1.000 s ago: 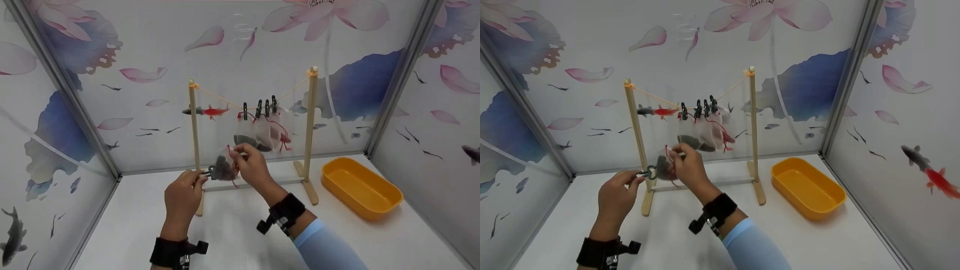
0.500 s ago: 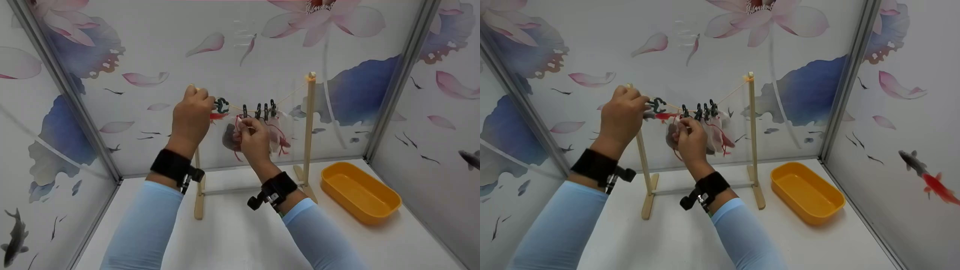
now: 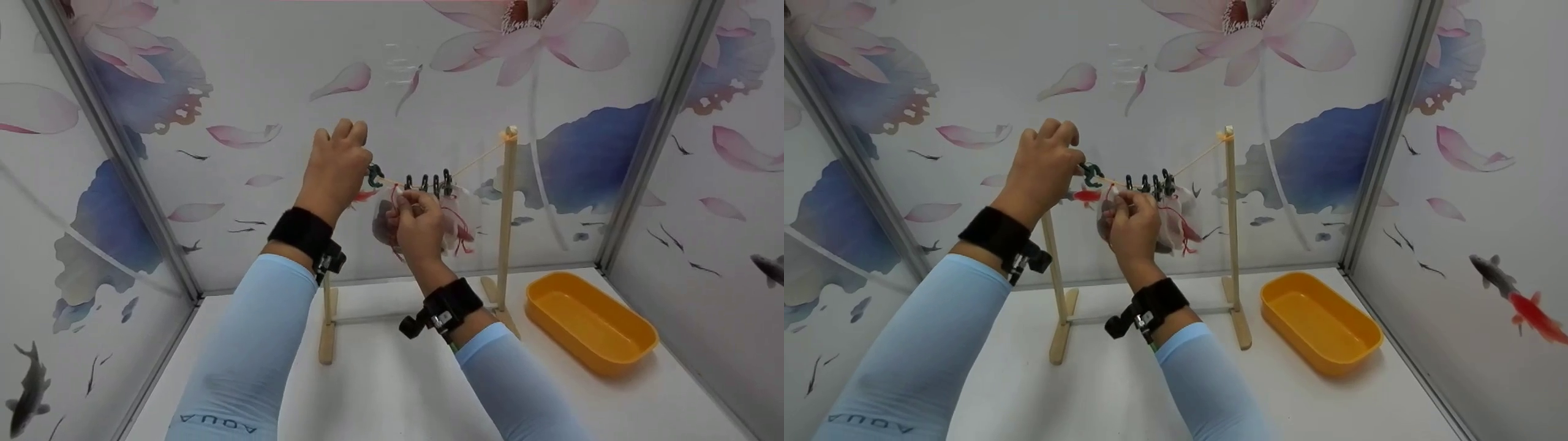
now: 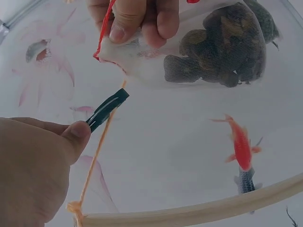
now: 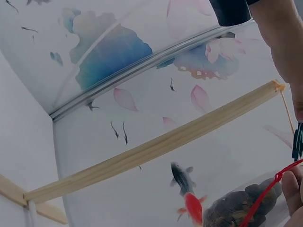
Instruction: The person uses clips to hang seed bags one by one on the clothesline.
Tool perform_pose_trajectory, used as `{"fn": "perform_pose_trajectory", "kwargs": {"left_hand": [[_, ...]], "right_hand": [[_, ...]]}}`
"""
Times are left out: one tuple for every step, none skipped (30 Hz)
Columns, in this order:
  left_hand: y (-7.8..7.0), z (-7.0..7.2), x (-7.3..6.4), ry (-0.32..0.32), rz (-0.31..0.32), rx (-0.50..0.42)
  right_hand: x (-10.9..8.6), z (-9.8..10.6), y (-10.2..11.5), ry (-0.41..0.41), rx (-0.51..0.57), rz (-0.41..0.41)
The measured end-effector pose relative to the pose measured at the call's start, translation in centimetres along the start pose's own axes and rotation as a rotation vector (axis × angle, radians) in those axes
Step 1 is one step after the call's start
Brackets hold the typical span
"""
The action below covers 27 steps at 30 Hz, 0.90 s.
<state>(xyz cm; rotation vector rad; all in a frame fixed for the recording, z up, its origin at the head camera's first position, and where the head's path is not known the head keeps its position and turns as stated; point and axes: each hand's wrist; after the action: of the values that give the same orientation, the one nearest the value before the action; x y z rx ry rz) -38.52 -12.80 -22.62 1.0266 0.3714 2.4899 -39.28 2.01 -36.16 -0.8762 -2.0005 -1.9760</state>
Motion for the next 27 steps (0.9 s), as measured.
{"fn": "perform_pose_trajectory", "kwargs": {"left_hand": [[-0.1,-0.1,0.1,0.001,-0.014,0.004],[-0.2,-0.2,0.1,-0.002,-0.027,0.004],[-0.3,-0.3,0.2,-0.005,-0.039,0.005],[-0.4,-0.3,0.2,-0.006,-0.048,0.002],[-0.4,-0.4,0.2,-0.006,-0.053,-0.007],[-0.3,-0.4,0.1,-0.005,-0.054,-0.017],[-0.2,-0.3,0.0,-0.005,-0.05,-0.03],[-0.1,-0.3,0.0,-0.004,-0.046,-0.048],[0.0,-0.3,-0.1,-0.003,-0.042,-0.069],[0.2,-0.2,-0.2,-0.001,-0.038,-0.092],[0.4,-0.3,-0.3,0.001,-0.035,-0.114],[0.5,-0.3,-0.3,0.001,-0.031,-0.132],[0.7,-0.3,-0.3,-0.001,-0.028,-0.151],[0.8,-0.4,-0.4,-0.003,-0.024,-0.168],[1.0,-0.4,-0.4,-0.004,-0.021,-0.18],[1.1,-0.5,-0.4,-0.006,-0.016,-0.187],[1.1,-0.5,-0.4,-0.009,-0.011,-0.192],[1.2,-0.5,-0.4,-0.011,-0.004,-0.197],[1.2,-0.6,-0.4,-0.011,0.002,-0.203],[1.2,-0.6,-0.4,-0.01,0.007,-0.208],[1.1,-0.6,-0.4,-0.009,0.01,-0.214],[1.0,-0.7,-0.4,-0.006,0.013,-0.222],[1.0,-0.7,-0.4,-0.003,0.014,-0.23],[0.9,-0.7,-0.4,0.0,0.016,-0.235],[0.8,-0.8,-0.3,0.002,0.017,-0.238],[0.8,-0.9,-0.3,0.004,0.019,-0.237],[0.7,-0.9,-0.3,0.008,0.02,-0.232]], "right_hand": [[0.0,0.0,-0.1,-0.001,0.004,0.002],[0.0,0.0,-0.1,0.0,0.006,0.003],[0.0,0.1,-0.1,0.003,0.01,0.002],[0.1,0.1,-0.2,0.006,0.015,0.002],[0.1,0.1,-0.2,0.007,0.02,0.002],[0.1,0.1,-0.2,0.004,0.022,0.005],[0.2,0.1,-0.3,-0.001,0.02,0.01],[0.3,0.1,-0.3,-0.007,0.021,0.014],[0.3,0.1,-0.3,-0.014,0.022,0.017],[0.4,0.1,-0.4,-0.021,0.019,0.02],[0.4,0.1,-0.4,-0.025,0.02,0.021],[0.5,0.0,-0.4,-0.027,0.021,0.023],[0.5,0.0,-0.3,-0.026,0.02,0.023],[0.6,-0.1,-0.3,-0.024,0.023,0.021],[0.5,-0.1,-0.2,-0.023,0.025,0.015],[0.5,-0.2,-0.2,-0.023,0.025,0.011],[0.5,-0.2,-0.1,-0.022,0.028,0.008],[0.5,-0.3,0.0,-0.024,0.028,0.006],[0.5,-0.3,0.1,-0.025,0.027,0.007],[0.5,-0.4,0.1,-0.024,0.032,0.012],[0.5,-0.4,0.2,-0.023,0.038,0.015],[0.6,-0.5,0.3,-0.021,0.046,0.022],[0.6,-0.5,0.4,-0.021,0.051,0.03],[0.7,-0.6,0.5,-0.021,0.054,0.039],[0.8,-0.7,0.6,-0.021,0.058,0.048],[0.8,-0.7,0.6,-0.021,0.063,0.056],[0.9,-0.8,0.7,-0.024,0.064,0.06]]}}
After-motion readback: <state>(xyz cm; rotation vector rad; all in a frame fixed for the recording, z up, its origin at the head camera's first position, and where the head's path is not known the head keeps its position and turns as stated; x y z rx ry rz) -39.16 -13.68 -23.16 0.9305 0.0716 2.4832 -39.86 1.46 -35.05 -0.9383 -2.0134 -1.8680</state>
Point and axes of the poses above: each hand's wrist, its own x-axis towards the middle knuckle, its own z-axis out of the back of the hand, y = z × x, and after that the axes turned 6 degrees about -x, right-handed
